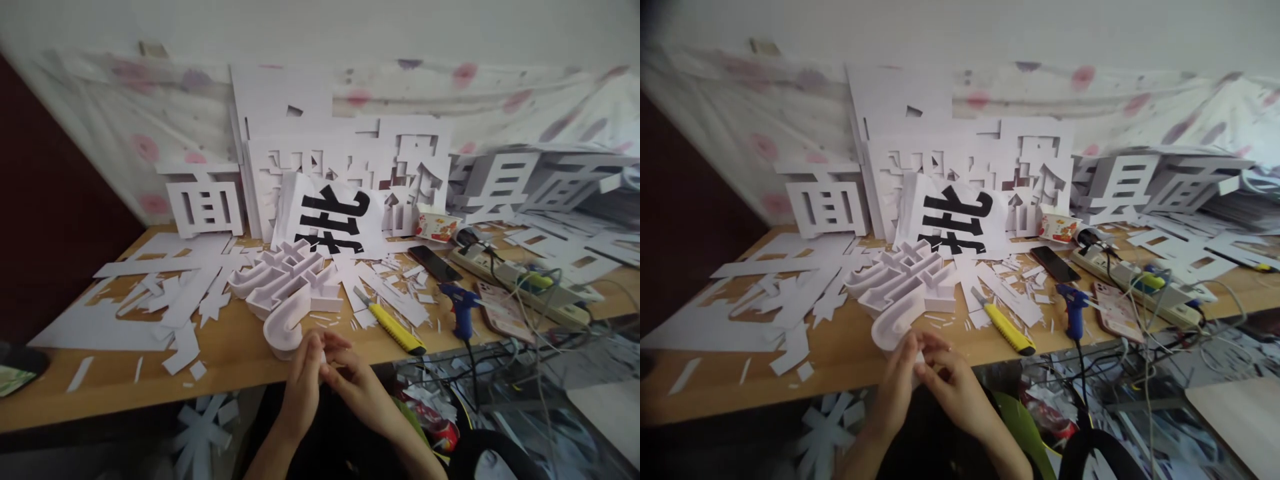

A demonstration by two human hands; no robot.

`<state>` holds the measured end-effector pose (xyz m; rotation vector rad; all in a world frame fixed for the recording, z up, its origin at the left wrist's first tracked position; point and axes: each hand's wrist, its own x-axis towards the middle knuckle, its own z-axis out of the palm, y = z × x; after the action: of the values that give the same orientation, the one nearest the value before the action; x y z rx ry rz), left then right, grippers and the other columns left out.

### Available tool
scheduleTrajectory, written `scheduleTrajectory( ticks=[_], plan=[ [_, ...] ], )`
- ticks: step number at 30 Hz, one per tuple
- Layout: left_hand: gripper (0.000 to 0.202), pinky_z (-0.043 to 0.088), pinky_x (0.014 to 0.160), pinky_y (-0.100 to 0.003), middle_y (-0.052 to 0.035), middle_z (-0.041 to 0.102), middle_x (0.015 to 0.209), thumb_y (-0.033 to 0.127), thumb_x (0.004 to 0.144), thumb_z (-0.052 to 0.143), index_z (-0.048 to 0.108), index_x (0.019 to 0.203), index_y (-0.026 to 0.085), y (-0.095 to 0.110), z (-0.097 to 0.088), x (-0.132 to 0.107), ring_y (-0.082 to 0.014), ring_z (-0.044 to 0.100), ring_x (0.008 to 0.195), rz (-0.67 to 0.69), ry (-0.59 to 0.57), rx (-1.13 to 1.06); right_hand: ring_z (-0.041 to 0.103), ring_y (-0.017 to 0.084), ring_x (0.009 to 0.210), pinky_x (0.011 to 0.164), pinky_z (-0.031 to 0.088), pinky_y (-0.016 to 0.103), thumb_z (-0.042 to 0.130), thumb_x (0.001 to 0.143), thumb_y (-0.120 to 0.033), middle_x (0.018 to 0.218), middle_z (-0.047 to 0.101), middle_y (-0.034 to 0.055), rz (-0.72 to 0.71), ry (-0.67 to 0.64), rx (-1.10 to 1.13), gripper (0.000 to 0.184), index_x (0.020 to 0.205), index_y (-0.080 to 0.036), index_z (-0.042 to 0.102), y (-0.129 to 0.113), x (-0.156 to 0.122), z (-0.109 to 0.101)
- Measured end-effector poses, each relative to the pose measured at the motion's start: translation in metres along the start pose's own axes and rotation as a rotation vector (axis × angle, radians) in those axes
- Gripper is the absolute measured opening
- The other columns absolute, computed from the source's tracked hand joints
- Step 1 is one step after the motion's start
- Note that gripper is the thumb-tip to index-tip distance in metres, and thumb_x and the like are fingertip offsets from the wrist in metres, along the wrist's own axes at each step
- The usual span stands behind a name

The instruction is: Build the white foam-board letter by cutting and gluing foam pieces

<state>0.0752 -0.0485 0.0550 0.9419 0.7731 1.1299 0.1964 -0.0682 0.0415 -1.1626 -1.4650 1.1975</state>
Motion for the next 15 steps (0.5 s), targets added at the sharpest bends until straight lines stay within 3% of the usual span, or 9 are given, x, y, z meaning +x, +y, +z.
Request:
scheduleTrajectory(
  ticks=[2,5,7,10,12,15],
  plan=[
    [0.047,0.051,0.099,-0.037,-0.0110,0.074,0.110,0.061,0.094,0.050,0.068,0.099,0.018,-0.011,-0.005,-0.011,-0.0231,0.067,0.108,-0.017,-0.031,0.133,0.061,0.021,0.088,0.083,0.048,0.032,0.061,0.094,-0.056,0.082,0.067,0.0059,-0.021,-0.058,-0.034,0.043,0.078,-0.018,0.071,0.007,-0.006,-0.008],
    [0.038,0.048,0.105,-0.035,-0.0082,0.070,0.123,0.053,0.096,0.053,0.067,0.114,0.022,-0.014,-0.016,-0.025,-0.0213,0.063,0.118,0.021,0.030,0.306,0.063,0.020,0.083,0.079,0.049,0.031,0.065,0.092,-0.053,0.085,0.070,0.0053,0.020,-0.111,-0.009,0.036,0.086,-0.019,0.075,0.011,-0.006,-0.024],
    [0.031,0.046,0.107,-0.034,-0.0054,0.070,0.121,0.045,0.093,0.060,0.067,0.115,0.025,-0.007,-0.026,-0.029,-0.0200,0.063,0.118,0.158,0.155,0.486,0.063,0.020,0.081,0.076,0.051,0.030,0.068,0.089,-0.054,0.088,0.071,0.0047,0.042,-0.054,0.035,0.037,0.103,-0.020,0.076,0.015,0.002,-0.035],
    [0.017,0.048,0.100,-0.031,-0.0018,0.073,0.104,0.035,0.091,0.063,0.069,0.104,0.025,0.014,-0.047,-0.025,-0.0172,0.066,0.104,0.367,0.292,0.715,0.062,0.019,0.081,0.075,0.050,0.030,0.068,0.087,-0.057,0.093,0.070,0.0048,-0.011,0.099,0.057,0.050,0.122,-0.021,0.070,0.023,0.025,-0.044],
    [0.013,0.052,0.092,-0.027,0.0000,0.074,0.097,0.031,0.091,0.064,0.070,0.101,0.026,0.028,-0.058,-0.017,-0.0156,0.069,0.096,0.446,0.266,0.804,0.061,0.019,0.084,0.078,0.050,0.032,0.066,0.089,-0.057,0.098,0.070,0.0059,-0.073,0.167,0.040,0.050,0.125,-0.022,0.069,0.028,0.039,-0.043],
    [0.014,0.055,0.088,-0.025,0.0004,0.075,0.099,0.026,0.091,0.064,0.072,0.103,0.028,0.043,-0.063,-0.001,-0.0148,0.070,0.095,0.504,0.113,0.924,0.060,0.020,0.095,0.088,0.048,0.035,0.061,0.094,-0.054,0.113,0.069,0.0068,-0.121,0.168,0.086,0.048,0.133,-0.026,0.065,0.032,0.050,-0.033]
  ],
)
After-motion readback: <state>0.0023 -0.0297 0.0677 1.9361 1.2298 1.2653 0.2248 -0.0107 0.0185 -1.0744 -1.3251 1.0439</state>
